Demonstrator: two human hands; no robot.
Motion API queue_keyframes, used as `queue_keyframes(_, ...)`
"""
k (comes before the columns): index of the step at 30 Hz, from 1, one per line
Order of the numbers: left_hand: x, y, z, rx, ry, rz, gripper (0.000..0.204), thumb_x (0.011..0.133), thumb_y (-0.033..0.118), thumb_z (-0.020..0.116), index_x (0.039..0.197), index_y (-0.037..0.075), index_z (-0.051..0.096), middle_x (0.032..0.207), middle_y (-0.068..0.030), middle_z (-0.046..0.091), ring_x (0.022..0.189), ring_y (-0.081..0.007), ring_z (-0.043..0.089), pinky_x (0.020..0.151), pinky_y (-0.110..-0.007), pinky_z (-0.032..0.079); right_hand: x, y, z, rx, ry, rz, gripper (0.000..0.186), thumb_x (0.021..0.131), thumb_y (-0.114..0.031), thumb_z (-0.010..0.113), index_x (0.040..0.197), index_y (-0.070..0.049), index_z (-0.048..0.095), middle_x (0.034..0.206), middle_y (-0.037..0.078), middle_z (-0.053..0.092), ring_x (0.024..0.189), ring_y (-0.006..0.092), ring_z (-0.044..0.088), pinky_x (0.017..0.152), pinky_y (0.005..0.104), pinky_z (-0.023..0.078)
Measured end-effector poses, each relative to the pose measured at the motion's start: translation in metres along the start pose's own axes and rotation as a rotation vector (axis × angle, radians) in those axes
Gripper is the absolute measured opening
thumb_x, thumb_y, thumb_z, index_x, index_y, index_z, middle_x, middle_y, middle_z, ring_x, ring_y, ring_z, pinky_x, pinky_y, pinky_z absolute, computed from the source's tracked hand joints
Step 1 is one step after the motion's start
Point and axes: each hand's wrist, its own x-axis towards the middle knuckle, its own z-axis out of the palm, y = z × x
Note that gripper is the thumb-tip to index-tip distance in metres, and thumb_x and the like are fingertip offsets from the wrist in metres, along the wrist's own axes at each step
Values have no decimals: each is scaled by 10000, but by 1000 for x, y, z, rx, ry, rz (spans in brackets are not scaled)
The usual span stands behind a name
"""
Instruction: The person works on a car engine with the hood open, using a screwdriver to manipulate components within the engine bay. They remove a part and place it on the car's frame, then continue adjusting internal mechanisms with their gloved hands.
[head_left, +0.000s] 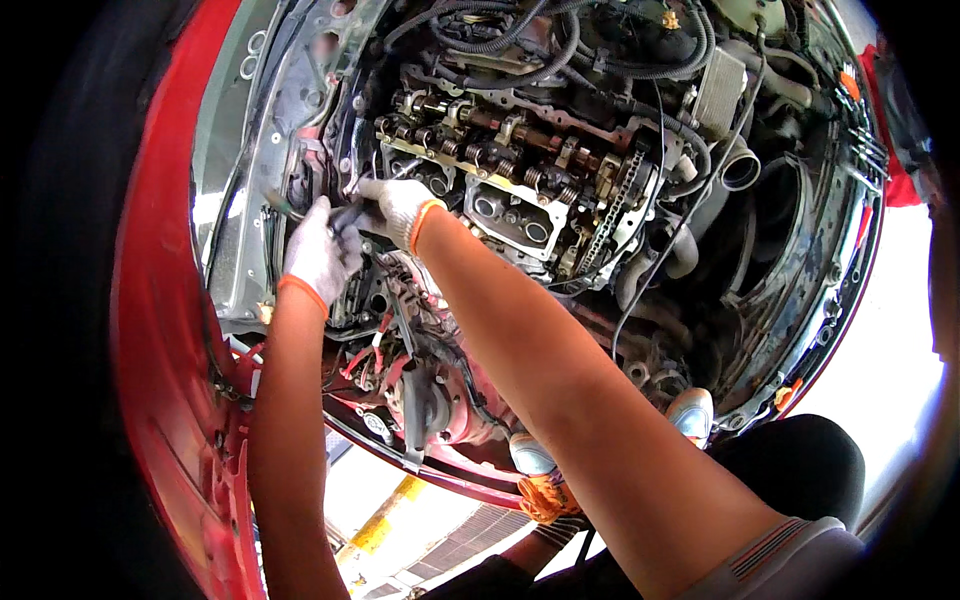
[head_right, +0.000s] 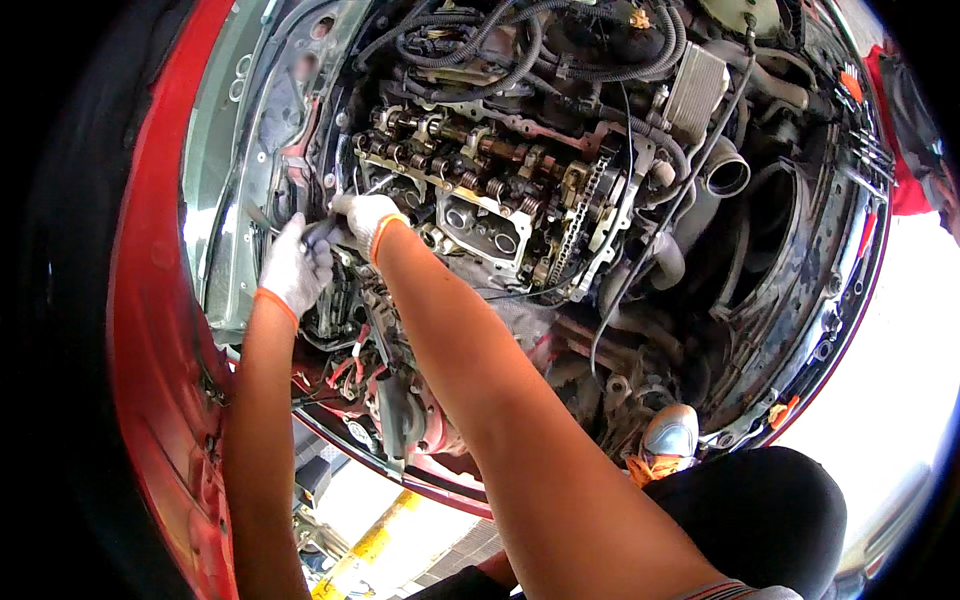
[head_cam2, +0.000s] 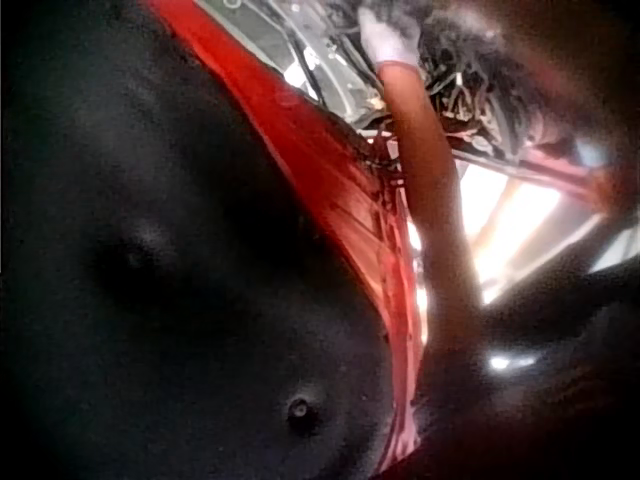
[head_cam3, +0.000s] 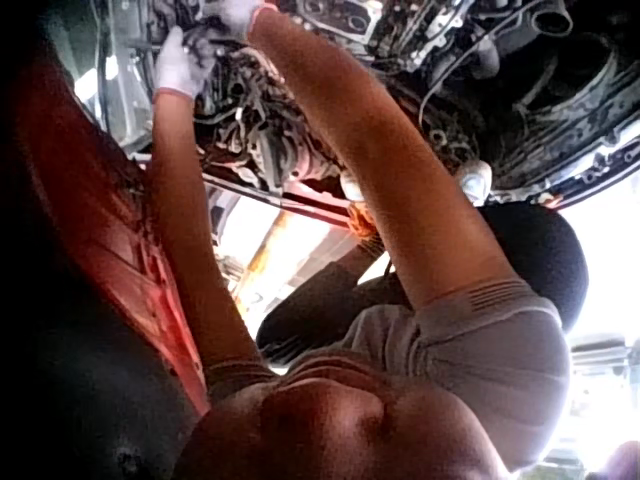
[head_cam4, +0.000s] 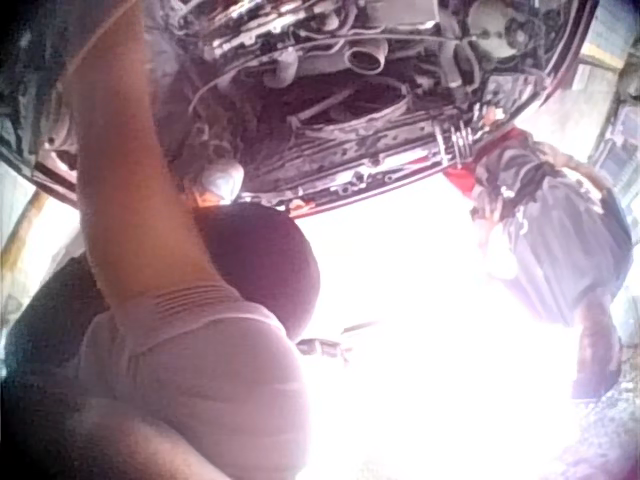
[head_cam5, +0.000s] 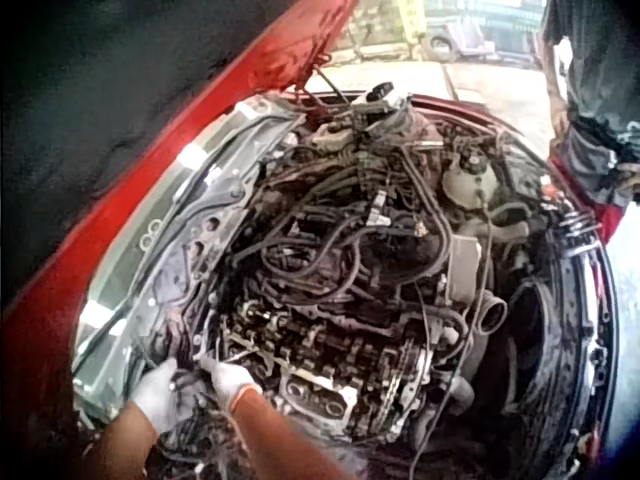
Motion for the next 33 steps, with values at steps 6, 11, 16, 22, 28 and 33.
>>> queue_keyframes(6,-2,-7,6,506,106,366,355,1009,432,494,1033,109,639,781,-39,608,561,-173,586,532,-384,493,-14,-12,5,-69,26,-28,158,913,-249,680,928,-91,683,867,25,674,765,164,643,725,337,565)
queue_keyframes(11,4,-1,-22,179,-62,41,486,1002,517,440,1055,77,639,783,-36,634,585,-184,607,528,-349,506,-22,1,16,-25,5,6,153,919,-189,652,946,-38,660,884,73,667,832,183,655,767,351,579)
queue_keyframes(16,-8,3,-9,1498,87,1265,450,993,438,481,1205,69,629,951,-193,643,926,-395,620,857,-434,496,-19,-10,-5,-85,19,-39,171,926,-179,648,954,-10,650,916,88,658,803,197,651,715,335,589)
queue_keyframes(22,26,-13,-32,-15,-99,-70,448,1004,507,456,1022,110,662,760,-57,635,620,-179,632,548,-367,495,-4,4,3,84,-35,-6,156,922,-170,658,922,-15,660,872,83,670,748,206,659,713,352,591)
queue_keyframes(28,-1,-6,3,1375,116,1362,320,958,317,616,1125,46,645,1047,-135,678,862,-284,659,768,-377,512,-14,-10,-3,-24,40,-5,171,937,-229,651,914,-60,663,882,60,674,717,199,645,715,354,578)
queue_keyframes(33,-3,-6,7,120,113,91,394,1003,468,489,966,95,614,664,7,571,498,-111,540,443,-271,432,-6,6,-1,190,-49,-36,172,940,-195,631,945,-24,652,880,93,659,835,200,646,708,339,572)
